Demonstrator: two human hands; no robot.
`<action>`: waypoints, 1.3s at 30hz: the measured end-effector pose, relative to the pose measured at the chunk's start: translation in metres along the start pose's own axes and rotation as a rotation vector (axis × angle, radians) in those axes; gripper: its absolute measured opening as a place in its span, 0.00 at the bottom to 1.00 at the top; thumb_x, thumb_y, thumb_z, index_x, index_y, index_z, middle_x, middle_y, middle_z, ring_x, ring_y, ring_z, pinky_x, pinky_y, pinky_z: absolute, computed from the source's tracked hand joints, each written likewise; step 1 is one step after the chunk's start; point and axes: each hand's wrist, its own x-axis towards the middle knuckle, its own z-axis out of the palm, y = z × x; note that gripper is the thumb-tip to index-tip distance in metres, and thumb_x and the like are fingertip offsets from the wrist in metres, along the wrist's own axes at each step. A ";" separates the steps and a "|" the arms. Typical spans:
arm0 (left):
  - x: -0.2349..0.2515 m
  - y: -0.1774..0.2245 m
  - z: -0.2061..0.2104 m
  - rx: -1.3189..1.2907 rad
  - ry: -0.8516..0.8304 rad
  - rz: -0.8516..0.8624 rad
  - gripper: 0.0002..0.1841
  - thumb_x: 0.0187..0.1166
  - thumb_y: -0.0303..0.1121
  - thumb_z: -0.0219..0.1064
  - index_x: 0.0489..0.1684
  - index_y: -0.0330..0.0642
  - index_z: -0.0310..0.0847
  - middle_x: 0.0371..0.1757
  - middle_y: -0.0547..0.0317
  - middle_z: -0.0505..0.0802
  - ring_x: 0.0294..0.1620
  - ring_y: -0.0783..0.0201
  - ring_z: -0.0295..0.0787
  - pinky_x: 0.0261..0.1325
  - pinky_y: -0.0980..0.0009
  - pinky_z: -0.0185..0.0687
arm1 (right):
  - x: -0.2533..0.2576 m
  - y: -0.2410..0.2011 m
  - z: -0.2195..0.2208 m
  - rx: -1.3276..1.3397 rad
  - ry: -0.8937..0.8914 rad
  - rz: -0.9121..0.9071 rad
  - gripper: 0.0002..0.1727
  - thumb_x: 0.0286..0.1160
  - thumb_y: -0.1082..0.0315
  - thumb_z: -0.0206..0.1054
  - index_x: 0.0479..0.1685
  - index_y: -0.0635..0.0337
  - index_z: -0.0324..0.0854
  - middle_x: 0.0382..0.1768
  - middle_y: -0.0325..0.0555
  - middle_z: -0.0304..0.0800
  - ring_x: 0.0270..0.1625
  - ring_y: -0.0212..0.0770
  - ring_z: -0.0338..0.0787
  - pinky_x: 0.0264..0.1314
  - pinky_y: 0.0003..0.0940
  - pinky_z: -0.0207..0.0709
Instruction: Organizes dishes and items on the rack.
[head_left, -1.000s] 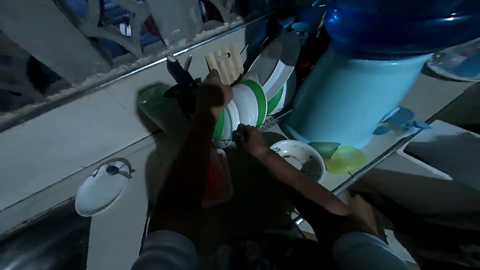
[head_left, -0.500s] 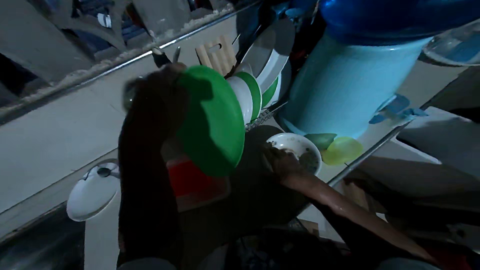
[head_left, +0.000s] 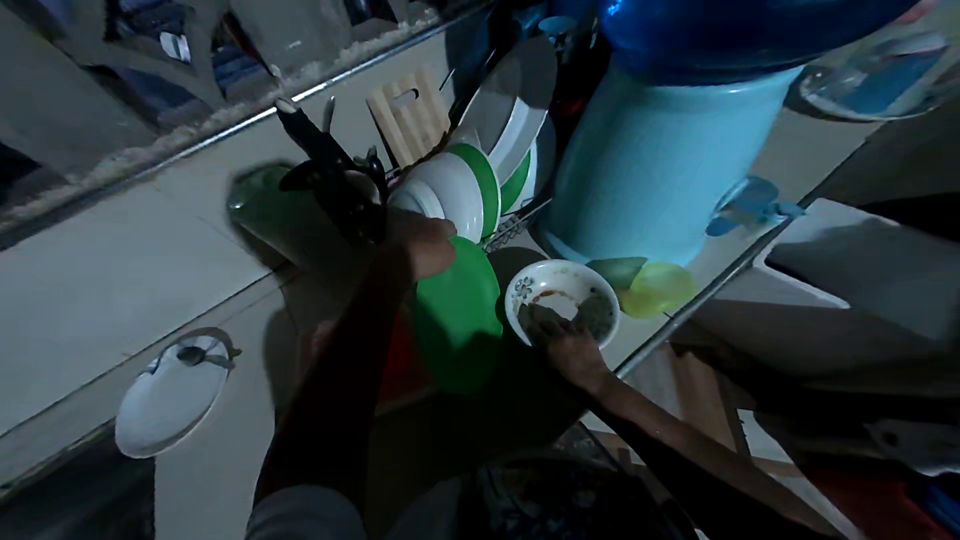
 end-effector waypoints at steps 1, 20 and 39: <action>0.002 -0.003 0.004 -0.019 -0.007 0.005 0.20 0.89 0.31 0.53 0.75 0.42 0.79 0.71 0.39 0.85 0.75 0.39 0.79 0.74 0.36 0.70 | -0.001 0.000 0.000 -0.007 -0.001 0.005 0.23 0.88 0.70 0.53 0.79 0.58 0.78 0.77 0.61 0.80 0.80 0.67 0.76 0.75 0.68 0.68; 0.024 -0.066 0.078 -0.492 -0.103 -0.002 0.24 0.90 0.29 0.53 0.85 0.35 0.63 0.75 0.32 0.79 0.73 0.40 0.79 0.73 0.43 0.73 | -0.028 -0.052 0.055 0.347 0.230 -0.471 0.20 0.80 0.69 0.66 0.70 0.60 0.85 0.68 0.60 0.87 0.72 0.61 0.86 0.74 0.59 0.77; -0.007 -0.087 0.085 -0.341 -0.162 0.005 0.35 0.94 0.53 0.43 0.97 0.47 0.44 0.87 0.38 0.70 0.87 0.39 0.66 0.85 0.39 0.58 | -0.034 -0.053 0.102 0.277 0.419 -0.490 0.17 0.77 0.68 0.68 0.62 0.57 0.90 0.65 0.58 0.90 0.69 0.63 0.87 0.68 0.63 0.78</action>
